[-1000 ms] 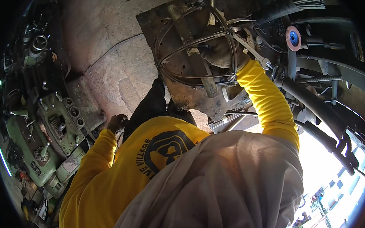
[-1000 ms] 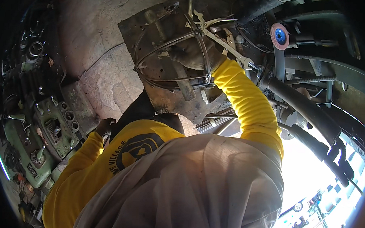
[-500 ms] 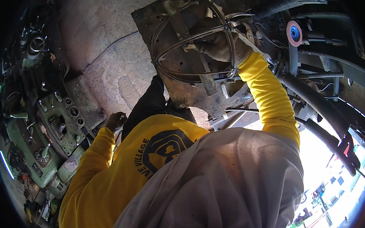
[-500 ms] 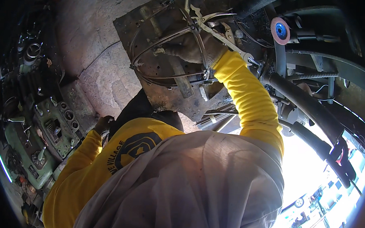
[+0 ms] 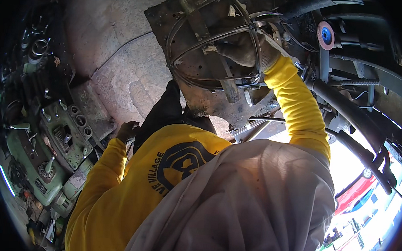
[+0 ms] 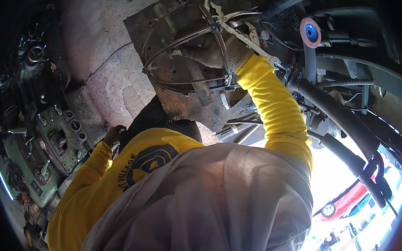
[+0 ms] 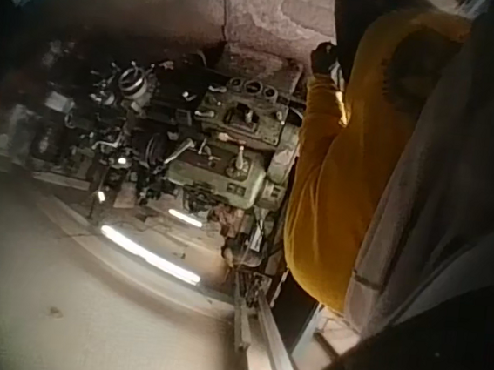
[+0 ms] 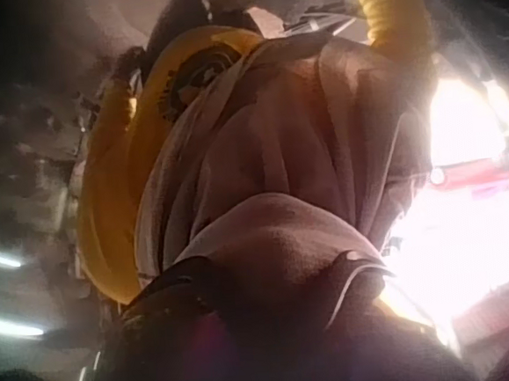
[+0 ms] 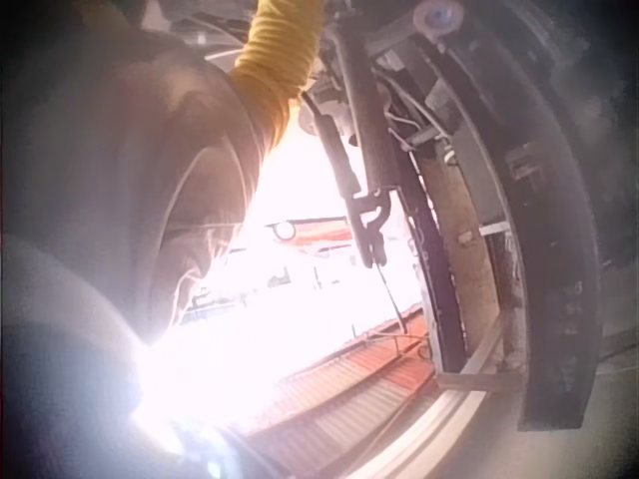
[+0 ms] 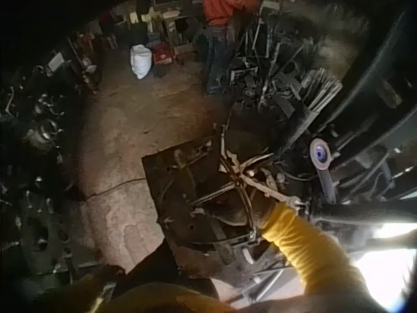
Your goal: The person uses a welding torch to join metal rods into a structure, occasionally adjusting the placement of the rods by hand and using pliers.
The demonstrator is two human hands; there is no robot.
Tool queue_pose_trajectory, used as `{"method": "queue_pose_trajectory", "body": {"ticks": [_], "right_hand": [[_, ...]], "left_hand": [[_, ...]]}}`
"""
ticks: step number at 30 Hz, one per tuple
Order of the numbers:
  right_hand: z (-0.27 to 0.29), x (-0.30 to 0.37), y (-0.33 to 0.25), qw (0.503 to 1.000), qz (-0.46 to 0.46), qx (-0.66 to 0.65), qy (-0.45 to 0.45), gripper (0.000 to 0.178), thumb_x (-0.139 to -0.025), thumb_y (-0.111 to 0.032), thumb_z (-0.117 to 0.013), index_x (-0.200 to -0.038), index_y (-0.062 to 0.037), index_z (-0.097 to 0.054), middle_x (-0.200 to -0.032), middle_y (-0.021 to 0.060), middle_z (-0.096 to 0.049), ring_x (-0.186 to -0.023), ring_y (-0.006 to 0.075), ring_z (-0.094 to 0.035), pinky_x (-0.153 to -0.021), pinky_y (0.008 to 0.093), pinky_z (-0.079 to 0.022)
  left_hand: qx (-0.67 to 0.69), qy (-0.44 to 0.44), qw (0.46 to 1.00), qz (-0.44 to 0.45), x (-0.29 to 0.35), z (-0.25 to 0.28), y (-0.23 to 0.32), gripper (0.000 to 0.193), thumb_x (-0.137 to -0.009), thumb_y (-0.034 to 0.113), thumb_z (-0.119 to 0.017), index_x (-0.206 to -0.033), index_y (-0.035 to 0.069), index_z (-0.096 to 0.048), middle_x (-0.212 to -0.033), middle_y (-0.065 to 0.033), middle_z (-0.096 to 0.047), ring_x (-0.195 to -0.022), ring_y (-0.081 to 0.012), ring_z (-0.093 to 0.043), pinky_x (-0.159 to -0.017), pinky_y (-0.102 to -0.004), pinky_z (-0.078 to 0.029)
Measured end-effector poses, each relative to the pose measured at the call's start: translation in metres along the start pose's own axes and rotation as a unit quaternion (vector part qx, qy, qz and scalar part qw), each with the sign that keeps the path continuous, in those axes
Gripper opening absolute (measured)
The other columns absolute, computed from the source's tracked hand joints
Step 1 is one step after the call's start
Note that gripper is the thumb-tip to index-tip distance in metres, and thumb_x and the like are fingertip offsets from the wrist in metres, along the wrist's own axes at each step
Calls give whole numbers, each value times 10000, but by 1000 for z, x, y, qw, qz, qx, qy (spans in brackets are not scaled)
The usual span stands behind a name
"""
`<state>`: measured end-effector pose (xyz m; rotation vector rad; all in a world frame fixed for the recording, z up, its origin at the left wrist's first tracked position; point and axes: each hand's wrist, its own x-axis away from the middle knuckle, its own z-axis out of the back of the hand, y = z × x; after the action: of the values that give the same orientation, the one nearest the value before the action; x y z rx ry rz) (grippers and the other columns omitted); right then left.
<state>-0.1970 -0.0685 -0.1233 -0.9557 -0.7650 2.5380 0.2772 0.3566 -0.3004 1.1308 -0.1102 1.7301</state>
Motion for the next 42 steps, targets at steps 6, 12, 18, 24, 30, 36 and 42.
{"method": "queue_pose_trajectory", "body": {"ticks": [6, 12, 18, 24, 30, 36, 42], "right_hand": [[2, -9, -9, 994, -92, 11, -64, 332, -775, -65, -778, -1093, -87, -684, -988, 118, -663, -914, 304, -685, -777, 398, -569], [1, -2, -5, 997, -50, -20, -51, 351, -746, -38, -748, -1087, -86, -680, -992, 107, -656, -910, 295, -686, -770, 390, -569], [2, -8, -6, 992, -102, -28, -74, 369, -765, -1, -717, -1123, -84, -687, -992, 106, -659, -884, 283, -668, -770, 394, -547], [0, 2, 12, 996, -12, -44, -78, 362, -769, -8, -717, -1123, -82, -693, -987, 110, -662, -878, 282, -665, -766, 401, -545], [1, 0, 0, 999, -24, 31, -26, 328, -750, -7, -721, -1069, -81, -703, -966, 101, -668, -868, 290, -666, -768, 391, -555], [-1, -5, -5, 989, -119, -48, -68, 316, -734, -2, -730, -1036, -83, -684, -943, 97, -664, -844, 300, -676, -731, 378, -565], [5, -13, -2, 998, -16, -12, -60, 277, -754, -30, -747, -1020, -79, -689, -914, 98, -657, -815, 287, -678, -705, 387, -563]], "left_hand": [[21, -11, 1000, 5, -4, -3, -11, 404, -877, 367, -785, -1142, 67, -737, -1037, -180, -773, -998, -313, -756, -874, -399, -600], [18, -18, 1000, 12, -3, -3, -11, 418, -866, 374, -798, -1168, 93, -731, -1064, -169, -772, -1026, -315, -748, -893, -402, -596], [-32, -21, 999, 11, -6, -2, -2, 466, -856, 420, -795, -1194, 108, -719, -1088, -165, -768, -1038, -323, -742, -906, -417, -592], [-16, -24, 1000, 5, -5, 2, -2, 475, -854, 437, -786, -1192, 109, -719, -1095, -167, -765, -1046, -325, -739, -907, -419, -589], [-23, -31, 999, 8, -9, -3, 0, 448, -860, 416, -781, -1167, 94, -728, -1072, -173, -766, -1020, -327, -744, -893, -413, -589], [9, -8, 999, -32, -12, -1, -1, 417, -861, 402, -776, -1133, 88, -740, -1020, -177, -770, -981, -339, -751, -850, -424, -597], [-25, -10, 999, -21, -7, 1, -5, 396, -853, 384, -782, -1115, 89, -744, -1006, -177, -772, -973, -332, -754, -846, -417, -599]]}}
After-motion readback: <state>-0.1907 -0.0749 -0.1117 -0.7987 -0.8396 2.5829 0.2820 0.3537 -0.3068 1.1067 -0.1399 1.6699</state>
